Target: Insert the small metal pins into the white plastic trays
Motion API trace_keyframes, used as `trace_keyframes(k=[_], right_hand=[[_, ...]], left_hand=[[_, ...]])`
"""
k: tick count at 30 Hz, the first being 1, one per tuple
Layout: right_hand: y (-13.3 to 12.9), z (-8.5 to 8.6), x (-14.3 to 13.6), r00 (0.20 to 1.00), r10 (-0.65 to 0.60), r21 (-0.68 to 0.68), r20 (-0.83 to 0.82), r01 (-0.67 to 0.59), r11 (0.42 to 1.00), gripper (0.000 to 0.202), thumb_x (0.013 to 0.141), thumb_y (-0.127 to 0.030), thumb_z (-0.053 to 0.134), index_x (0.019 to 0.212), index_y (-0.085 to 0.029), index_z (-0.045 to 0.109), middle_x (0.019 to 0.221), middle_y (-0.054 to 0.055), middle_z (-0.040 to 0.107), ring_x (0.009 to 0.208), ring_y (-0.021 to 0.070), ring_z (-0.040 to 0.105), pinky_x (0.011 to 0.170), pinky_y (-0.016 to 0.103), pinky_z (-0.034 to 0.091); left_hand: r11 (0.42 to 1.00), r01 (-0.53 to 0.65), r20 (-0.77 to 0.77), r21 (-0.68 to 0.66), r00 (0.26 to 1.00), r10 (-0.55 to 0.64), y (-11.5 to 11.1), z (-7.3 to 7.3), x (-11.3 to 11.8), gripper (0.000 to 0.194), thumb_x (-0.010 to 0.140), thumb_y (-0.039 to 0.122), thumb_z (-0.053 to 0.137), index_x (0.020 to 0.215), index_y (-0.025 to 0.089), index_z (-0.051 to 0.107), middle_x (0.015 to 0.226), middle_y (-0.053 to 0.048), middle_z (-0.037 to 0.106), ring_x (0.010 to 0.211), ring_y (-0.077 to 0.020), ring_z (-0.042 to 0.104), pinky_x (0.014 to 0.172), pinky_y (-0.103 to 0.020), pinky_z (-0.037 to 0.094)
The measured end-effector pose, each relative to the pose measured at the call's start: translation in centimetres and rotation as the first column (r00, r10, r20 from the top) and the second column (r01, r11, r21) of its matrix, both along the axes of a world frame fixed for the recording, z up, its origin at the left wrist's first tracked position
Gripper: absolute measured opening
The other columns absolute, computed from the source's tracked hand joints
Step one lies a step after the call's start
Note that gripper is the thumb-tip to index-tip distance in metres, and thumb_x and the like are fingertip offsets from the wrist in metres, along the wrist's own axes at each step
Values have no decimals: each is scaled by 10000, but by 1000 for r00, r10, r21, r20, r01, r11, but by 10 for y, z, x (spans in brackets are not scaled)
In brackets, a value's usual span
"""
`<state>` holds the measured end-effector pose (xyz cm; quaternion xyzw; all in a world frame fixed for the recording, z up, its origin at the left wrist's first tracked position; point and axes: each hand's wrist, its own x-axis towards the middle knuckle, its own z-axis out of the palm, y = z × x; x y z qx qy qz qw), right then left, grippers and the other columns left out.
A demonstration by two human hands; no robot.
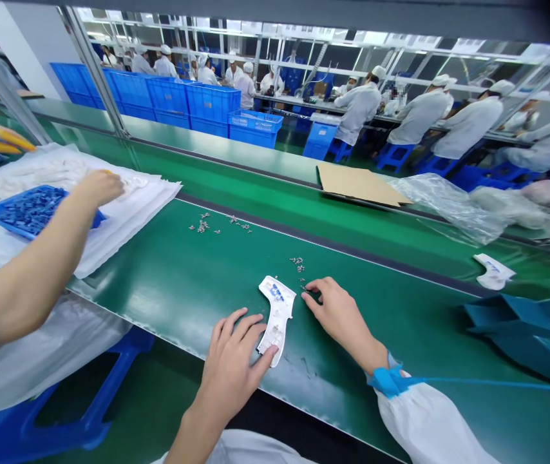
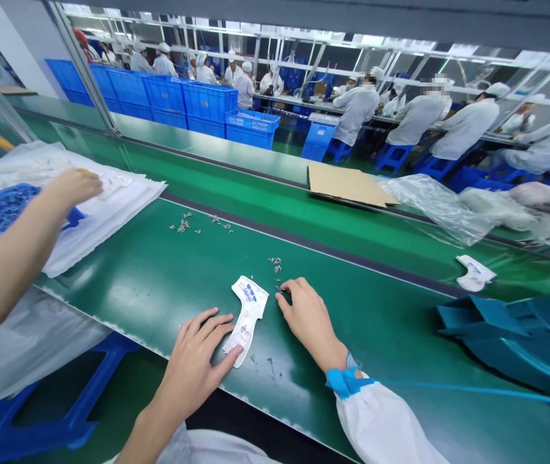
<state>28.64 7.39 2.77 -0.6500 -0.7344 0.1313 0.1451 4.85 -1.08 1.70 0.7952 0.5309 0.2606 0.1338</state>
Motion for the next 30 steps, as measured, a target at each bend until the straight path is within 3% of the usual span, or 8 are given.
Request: trace_keyframes(k=[3, 6, 9, 12, 15, 22, 30], right_hand=[[1, -3, -2, 999, -6, -4, 46, 6, 1000, 192, 958, -285, 477, 950, -193, 646, 946, 74, 639, 874, 237, 623, 703, 323, 416], [-5, 5, -4, 999, -15, -19, 44, 16, 1000, 220, 960, -290, 460, 874, -192, 636, 871, 67, 639, 793, 228, 606, 665, 318, 389], [-20, 19, -10, 987, -2, -128, -160, -18, 992, 247, 944, -340, 481, 809, -205, 639, 783, 38, 640, 714, 207, 580, 638, 307, 385], [-41, 31, -25, 855, -28, -262, -518, -128, 957, 255, 924, -397, 509, 818, -214, 653, 750, 13, 644, 697, 185, 570, 636, 283, 408], [-58, 36, -41, 698, -101, -330, -709, -202, 922, 259, 902, -421, 541, 812, -205, 653, 743, 8, 640, 696, 172, 560, 645, 271, 425], [-68, 30, -49, 699, -129, -356, -704, -190, 915, 272, 882, -415, 588, 762, -186, 670, 693, 8, 622, 656, 155, 524, 619, 261, 396], [-61, 27, -44, 575, -246, -455, -780, -251, 855, 248, 806, -411, 684, 801, -165, 653, 646, -26, 559, 577, 112, 450, 545, 228, 347]], left_hand=[[1000, -13, 2, -2, 1000, 13, -1, -1, 3, 232, 964, 332, 562, 1175, 245, 605, 1292, -44, 631, 1311, -301, 468, 1021, -492, 431], [1000, -15, 24, 4, 1000, 15, -1, -1, 3, 255, 962, 311, 567, 1207, 245, 580, 1292, -41, 624, 1308, -297, 464, 1021, -486, 424], [1000, -25, 104, 16, 994, 24, -2, 3, 4, 250, 964, 270, 564, 1213, 246, 565, 1246, -42, 640, 1263, -274, 495, 1004, -452, 434], [999, -33, 214, 34, 976, 25, -4, 8, 12, 170, 961, 257, 580, 1130, 241, 581, 1107, -37, 673, 1094, -238, 575, 909, -399, 465], [995, -43, 289, 91, 957, 15, -6, 13, 23, 98, 951, 231, 600, 1048, 229, 590, 983, -26, 681, 947, -207, 600, 826, -362, 462], [977, -64, 343, 203, 939, -10, -8, 14, 30, 112, 930, 121, 595, 1000, 209, 602, 919, -12, 683, 895, -183, 603, 796, -334, 442], [991, 2, 327, 133, 944, -46, -10, 15, 27, 125, 943, 128, 563, 1020, 220, 598, 947, -15, 679, 911, -185, 608, 821, -345, 467]])
